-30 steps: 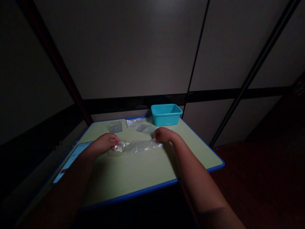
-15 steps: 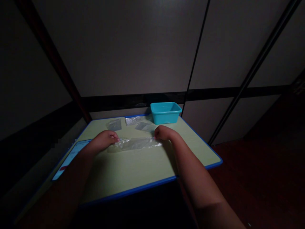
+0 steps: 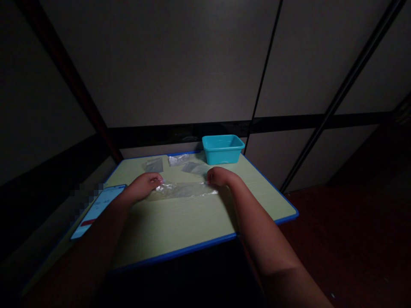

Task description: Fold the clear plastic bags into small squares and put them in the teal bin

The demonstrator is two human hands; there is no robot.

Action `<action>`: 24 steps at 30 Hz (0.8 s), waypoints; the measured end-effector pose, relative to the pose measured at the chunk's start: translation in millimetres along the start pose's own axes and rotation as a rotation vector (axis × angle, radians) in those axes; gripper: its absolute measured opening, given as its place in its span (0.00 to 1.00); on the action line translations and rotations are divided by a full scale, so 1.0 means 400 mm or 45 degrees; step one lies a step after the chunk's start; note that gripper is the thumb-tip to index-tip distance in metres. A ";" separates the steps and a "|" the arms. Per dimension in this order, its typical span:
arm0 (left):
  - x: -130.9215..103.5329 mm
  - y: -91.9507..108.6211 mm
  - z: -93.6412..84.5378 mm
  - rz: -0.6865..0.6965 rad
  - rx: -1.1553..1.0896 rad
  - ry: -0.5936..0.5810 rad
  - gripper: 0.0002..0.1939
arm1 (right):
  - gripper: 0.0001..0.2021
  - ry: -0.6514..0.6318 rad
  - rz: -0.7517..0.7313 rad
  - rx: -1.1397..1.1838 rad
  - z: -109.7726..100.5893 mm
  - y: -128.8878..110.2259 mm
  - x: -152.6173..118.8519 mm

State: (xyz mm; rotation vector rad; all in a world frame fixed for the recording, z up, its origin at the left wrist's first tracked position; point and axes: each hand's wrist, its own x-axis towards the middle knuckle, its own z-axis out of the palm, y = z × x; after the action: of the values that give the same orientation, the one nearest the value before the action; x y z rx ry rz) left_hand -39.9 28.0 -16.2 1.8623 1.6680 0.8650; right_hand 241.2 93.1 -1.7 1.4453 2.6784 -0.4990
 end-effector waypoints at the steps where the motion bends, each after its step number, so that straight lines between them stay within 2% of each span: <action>1: 0.001 0.000 0.003 -0.006 -0.009 0.006 0.10 | 0.11 -0.002 0.000 0.010 0.001 0.001 0.001; 6: 0.011 -0.012 0.017 -0.044 -0.067 0.038 0.08 | 0.10 0.023 -0.045 -0.043 0.002 0.006 0.004; 11: 0.019 -0.030 0.025 -0.086 -0.155 0.081 0.08 | 0.11 -0.025 -0.016 -0.023 -0.001 0.003 0.001; 17: 0.020 -0.026 0.027 -0.110 -0.212 0.104 0.08 | 0.10 -0.003 -0.033 -0.029 -0.004 0.000 -0.002; 24: 0.026 -0.035 0.037 -0.108 -0.235 0.126 0.11 | 0.11 0.029 -0.060 0.190 -0.005 0.012 -0.003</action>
State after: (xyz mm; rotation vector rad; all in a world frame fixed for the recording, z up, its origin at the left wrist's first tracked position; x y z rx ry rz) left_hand -38.1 40.8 -34.7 1.6378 1.6516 1.0523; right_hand 245.9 95.3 -0.7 1.4343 2.7515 -0.7044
